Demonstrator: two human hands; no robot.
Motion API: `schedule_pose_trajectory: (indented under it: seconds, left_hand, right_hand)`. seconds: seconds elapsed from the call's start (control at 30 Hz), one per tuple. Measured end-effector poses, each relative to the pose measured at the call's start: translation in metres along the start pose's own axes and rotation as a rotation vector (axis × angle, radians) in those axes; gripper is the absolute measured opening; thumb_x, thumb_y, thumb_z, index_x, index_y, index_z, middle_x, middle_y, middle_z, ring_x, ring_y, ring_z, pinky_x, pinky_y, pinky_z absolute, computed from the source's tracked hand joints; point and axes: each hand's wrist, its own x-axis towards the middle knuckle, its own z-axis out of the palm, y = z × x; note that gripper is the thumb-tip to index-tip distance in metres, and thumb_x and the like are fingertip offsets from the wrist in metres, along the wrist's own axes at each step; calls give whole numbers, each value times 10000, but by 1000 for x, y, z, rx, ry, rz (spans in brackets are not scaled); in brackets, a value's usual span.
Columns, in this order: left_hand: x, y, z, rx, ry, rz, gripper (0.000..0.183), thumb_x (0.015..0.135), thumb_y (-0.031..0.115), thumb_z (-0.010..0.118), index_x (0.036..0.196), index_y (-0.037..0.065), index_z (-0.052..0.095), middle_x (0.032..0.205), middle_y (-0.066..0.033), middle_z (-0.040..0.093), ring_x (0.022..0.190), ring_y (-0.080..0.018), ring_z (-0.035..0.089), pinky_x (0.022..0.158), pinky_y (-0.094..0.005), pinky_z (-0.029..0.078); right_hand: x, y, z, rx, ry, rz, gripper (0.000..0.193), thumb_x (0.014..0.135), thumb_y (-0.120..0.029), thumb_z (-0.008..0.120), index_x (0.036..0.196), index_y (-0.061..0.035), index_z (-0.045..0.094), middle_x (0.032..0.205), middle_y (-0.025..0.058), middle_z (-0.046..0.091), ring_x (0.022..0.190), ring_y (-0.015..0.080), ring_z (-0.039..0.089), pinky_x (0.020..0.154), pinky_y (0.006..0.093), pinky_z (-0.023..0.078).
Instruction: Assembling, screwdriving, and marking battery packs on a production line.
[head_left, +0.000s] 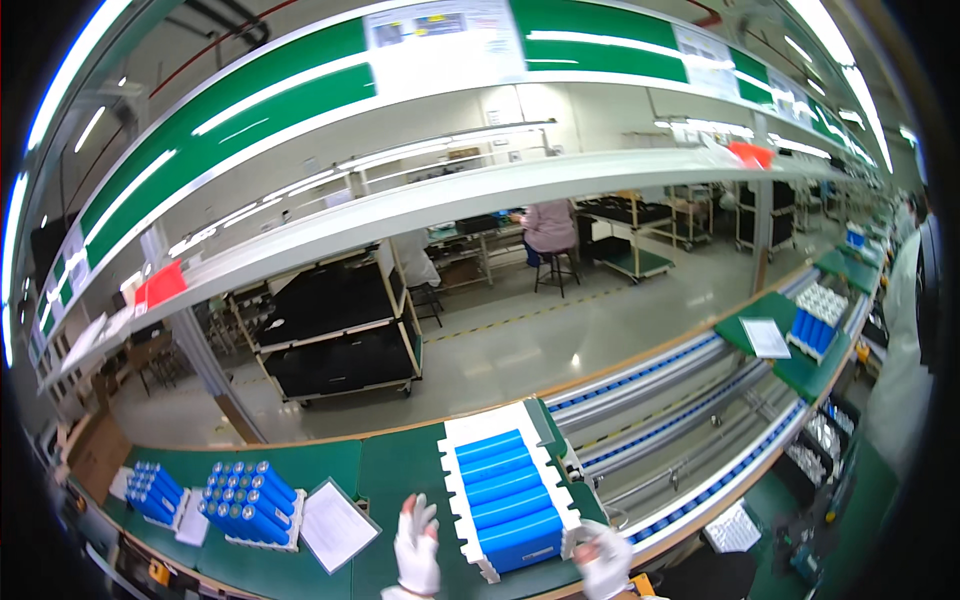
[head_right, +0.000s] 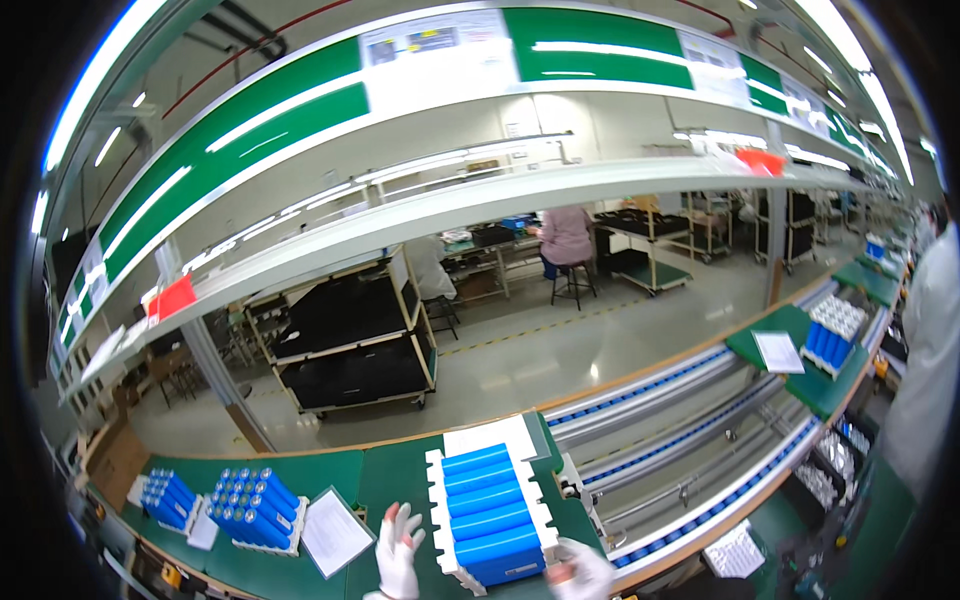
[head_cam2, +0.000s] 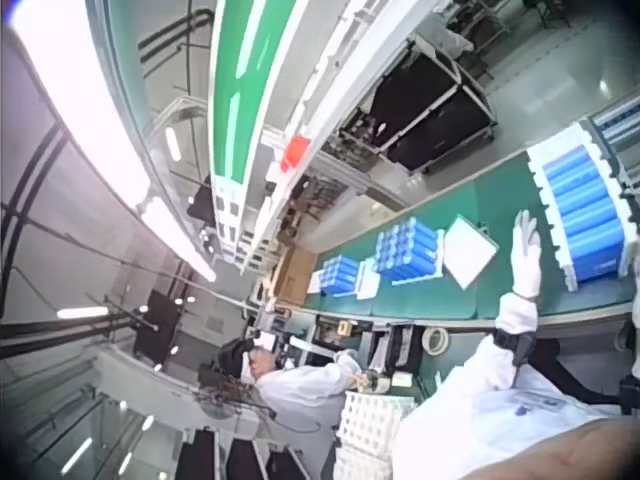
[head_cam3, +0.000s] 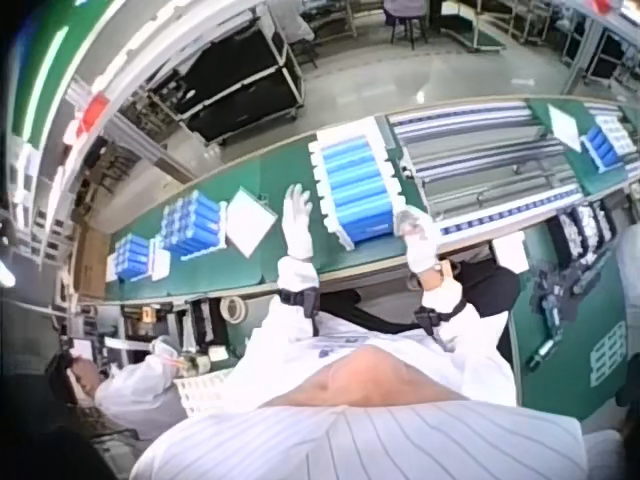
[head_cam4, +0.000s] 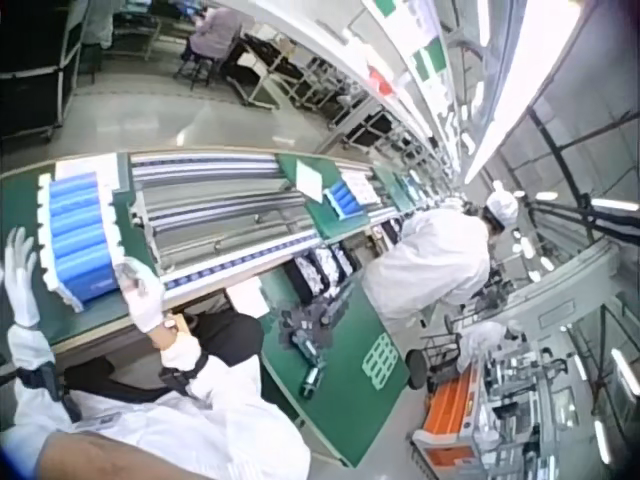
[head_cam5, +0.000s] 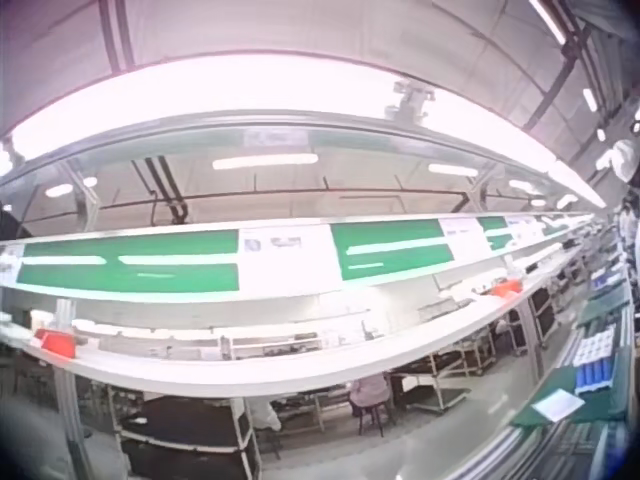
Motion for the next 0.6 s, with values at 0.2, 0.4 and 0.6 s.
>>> schedule_pose_trajectory:
  seconds: [0.2,0.4,0.6]
  left_hand:
    - [-113,-22,65,620,12,259,1055,690,126,791,1501,-24,133,1524,-259,178,1392,-396,296,1121,-447,317]
    - [-110,-22,97,786,231,256,1244,559,355,894,1468,-36,140,1397,-283,276,1292,-444,350,1086,-509,319]
    - [-97,-25,72,766,297,243,1319,451,379,940,1455,23,163,1363,-277,303,1264,-446,364,1061,-513,335]
  right_hand:
    - [25,111,-43,-270,-280,369,260,816,-46,640,1068,7,675,924,90,717,875,184,675,832,288,521]
    - [-20,126,-24,-555,-251,68,220,813,51,542,1001,5,648,835,87,647,808,176,612,776,300,505]
    - [-44,51,29,-562,-230,74,244,814,-140,648,1005,11,638,871,196,642,786,325,628,705,378,500]
